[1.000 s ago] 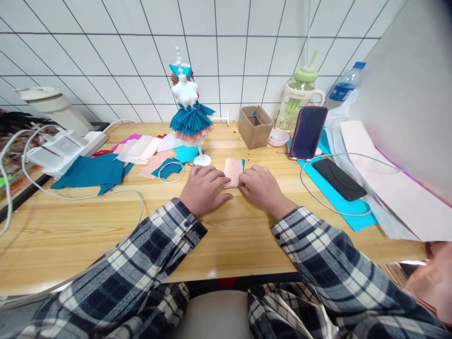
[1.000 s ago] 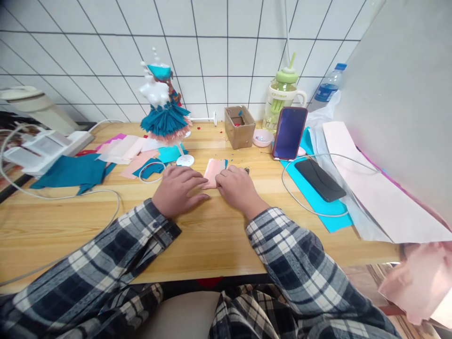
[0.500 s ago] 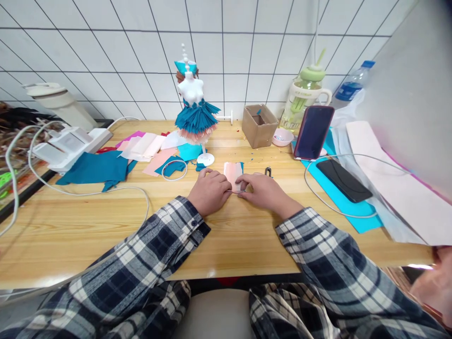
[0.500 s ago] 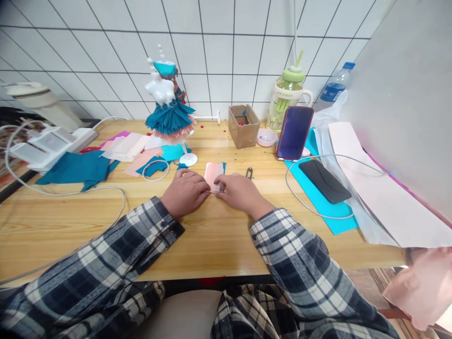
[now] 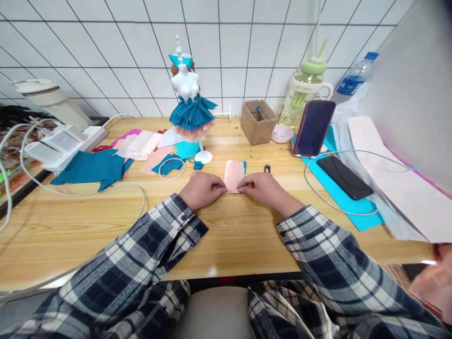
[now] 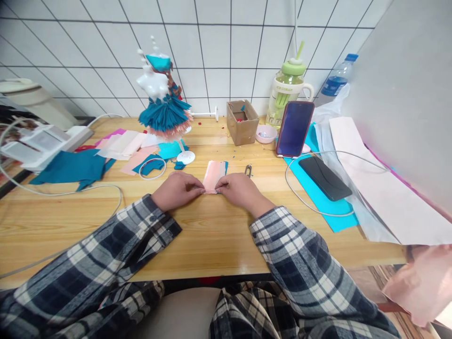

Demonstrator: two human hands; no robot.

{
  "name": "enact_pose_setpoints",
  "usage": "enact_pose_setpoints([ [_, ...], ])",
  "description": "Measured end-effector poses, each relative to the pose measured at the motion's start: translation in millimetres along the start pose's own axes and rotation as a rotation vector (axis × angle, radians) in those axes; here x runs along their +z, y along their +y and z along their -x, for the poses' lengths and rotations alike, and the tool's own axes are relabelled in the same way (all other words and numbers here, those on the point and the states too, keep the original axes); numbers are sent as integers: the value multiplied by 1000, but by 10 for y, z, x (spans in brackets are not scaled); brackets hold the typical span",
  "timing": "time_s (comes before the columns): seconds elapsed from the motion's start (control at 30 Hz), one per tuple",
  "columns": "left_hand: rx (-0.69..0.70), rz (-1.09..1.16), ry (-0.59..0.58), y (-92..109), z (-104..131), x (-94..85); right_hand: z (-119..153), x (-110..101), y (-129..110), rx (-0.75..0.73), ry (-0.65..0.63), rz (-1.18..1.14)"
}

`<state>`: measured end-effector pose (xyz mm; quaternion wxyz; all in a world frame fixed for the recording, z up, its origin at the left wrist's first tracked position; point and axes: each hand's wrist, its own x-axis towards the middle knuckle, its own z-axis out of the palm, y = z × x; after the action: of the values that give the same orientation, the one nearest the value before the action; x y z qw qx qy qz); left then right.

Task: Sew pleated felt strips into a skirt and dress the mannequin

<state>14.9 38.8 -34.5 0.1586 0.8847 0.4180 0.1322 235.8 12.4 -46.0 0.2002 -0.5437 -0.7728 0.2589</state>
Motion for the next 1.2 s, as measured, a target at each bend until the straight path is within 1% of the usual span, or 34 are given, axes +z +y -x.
enact_pose_setpoints([
  [0.13, -66, 73, 41, 7, -25, 25, -13, 5, 14, 5, -4, 9],
  [0.27, -53, 117, 47, 25, -44, 63, -28, 16, 58, 41, 14, 5],
  [0.4, -26, 52, 74, 9, -66, 118, -42, 39, 110, 39, 34, -42],
  [0.43, -12, 29, 91, 4, -67, 124, -44, 42, 116, 35, 28, -46],
  [0.5, 31, -25, 165, 1, -60, 117, -48, 43, 119, 39, 18, -62],
  [0.57, 139, -94, 233, 10, -47, 87, -50, 37, 113, 56, 14, -78],
  [0.6, 216, -134, 243, 17, -42, 67, -50, 34, 108, 64, 14, -81],
  [0.67, 364, -216, 208, 33, -45, 34, -52, 29, 99, 75, 18, -77],
  [0.7, 418, -253, 178, 37, -54, 24, -53, 31, 97, 80, 20, -74],
  [0.8, 480, -317, 112, 30, -113, 20, -57, 49, 100, 92, 27, -54],
  [0.9, 499, -337, 65, 9, -179, 27, -57, 67, 106, 27, 74, 31],
  [1.0, 484, -338, 42, 5, -208, 33, -46, 51, 95, -110, 140, 101],
  [1.03, 470, -328, 41, 9, -209, 36, -40, 38, 88, -147, 137, 115],
  [1.1, 433, -299, 41, 23, -203, 45, -28, 6, 75, -189, 87, 158],
  [1.2, 374, -252, 39, 38, -191, 59, -16, -29, 69, -195, 11, 237],
])
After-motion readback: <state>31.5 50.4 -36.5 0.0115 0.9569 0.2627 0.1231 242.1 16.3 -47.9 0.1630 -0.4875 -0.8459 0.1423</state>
